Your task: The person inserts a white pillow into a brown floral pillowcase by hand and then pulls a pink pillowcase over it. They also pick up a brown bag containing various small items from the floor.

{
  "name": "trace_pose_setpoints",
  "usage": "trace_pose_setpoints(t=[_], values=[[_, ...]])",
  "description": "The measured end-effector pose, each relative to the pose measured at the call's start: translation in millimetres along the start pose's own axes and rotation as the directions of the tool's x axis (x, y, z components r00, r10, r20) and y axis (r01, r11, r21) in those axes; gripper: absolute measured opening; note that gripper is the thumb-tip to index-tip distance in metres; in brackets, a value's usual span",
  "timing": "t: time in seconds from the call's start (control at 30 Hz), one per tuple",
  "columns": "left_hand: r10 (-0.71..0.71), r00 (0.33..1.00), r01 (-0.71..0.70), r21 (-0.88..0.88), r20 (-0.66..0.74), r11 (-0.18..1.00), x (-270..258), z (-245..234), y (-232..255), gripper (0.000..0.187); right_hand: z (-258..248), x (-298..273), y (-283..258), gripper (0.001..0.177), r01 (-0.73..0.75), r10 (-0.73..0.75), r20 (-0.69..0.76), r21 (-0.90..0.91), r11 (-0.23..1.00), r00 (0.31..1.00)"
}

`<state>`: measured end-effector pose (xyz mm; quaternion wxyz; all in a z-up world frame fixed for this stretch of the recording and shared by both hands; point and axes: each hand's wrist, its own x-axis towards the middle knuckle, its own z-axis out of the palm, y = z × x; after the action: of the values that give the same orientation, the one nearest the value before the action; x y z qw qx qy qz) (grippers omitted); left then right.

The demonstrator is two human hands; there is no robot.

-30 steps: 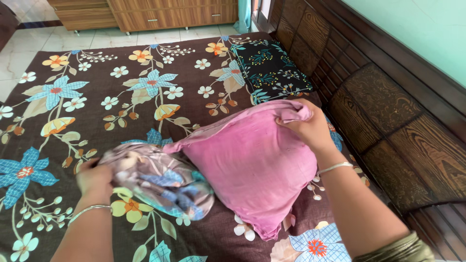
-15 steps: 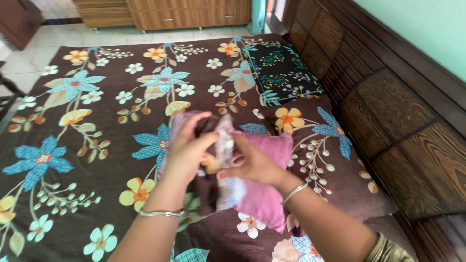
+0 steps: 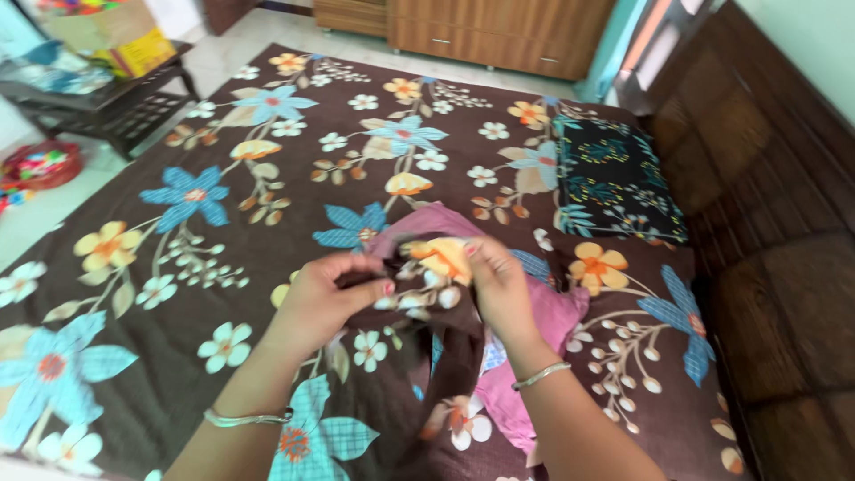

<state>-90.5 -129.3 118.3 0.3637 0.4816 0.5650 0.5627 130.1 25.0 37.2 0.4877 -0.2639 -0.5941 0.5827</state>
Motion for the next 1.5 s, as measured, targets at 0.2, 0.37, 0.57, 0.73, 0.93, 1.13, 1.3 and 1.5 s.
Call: trace_pose_setpoints(t=[0.2, 0.37, 0.57, 0.73, 0.93, 1.13, 1.3, 1.5], values=[[-0.246, 0.953, 0.253, 0.016, -0.179, 0.967, -60, -71, 17, 0.024, 43, 11, -18, 0.020, -0.005, 0.002, -0.027, -0.120, 0.993, 1.000], [0.007, 0.976, -0.073, -0.296, -0.218, 0.953, -96, -124, 9, 0.041, 145, -28, -65, 0.073, 0.469, -0.294, 0.419, -0.417, 0.778, 0.859], [0.160, 0.977, -0.185, -0.197, -0.139, 0.963, -150, -181, 25, 0.031, 297, -89, -40, 0.046, 0.179, 0.293, 0.575, -0.625, 0.759, 0.764], [0.095, 0.942, -0.194, -0.293, -0.322, 0.936, -199, -258, 41, 0.048, 375, -65, 25, 0.032, -0.070, 0.256, 0.464, -0.380, 0.922, 0.848], [0.130, 0.848, 0.091, 0.383, -0.513, 0.919, -239, -334, -4, 0.100, 472, -38, 24, 0.027, -0.419, 0.341, 0.611, -0.017, 0.908, 0.714], [0.105, 0.695, 0.406, 0.508, -0.712, 0.760, -249, -418, -80, 0.103, 592, -28, 17, 0.023, -0.669, 0.232, 0.833, 0.205, 0.714, 0.502], [-0.198, 0.453, 0.489, 0.056, -0.869, 0.871, -268, -523, -87, 0.047, 706, 7, 50, 0.024, -0.787, 0.259, 0.894, 0.148, 0.599, 0.365], [-0.139, 0.157, 0.620, -0.012, -0.978, 0.785, -312, -595, -60, 0.029, 809, 46, 90, 0.030, -0.776, 0.267, 0.920, 0.060, 0.628, 0.288]])
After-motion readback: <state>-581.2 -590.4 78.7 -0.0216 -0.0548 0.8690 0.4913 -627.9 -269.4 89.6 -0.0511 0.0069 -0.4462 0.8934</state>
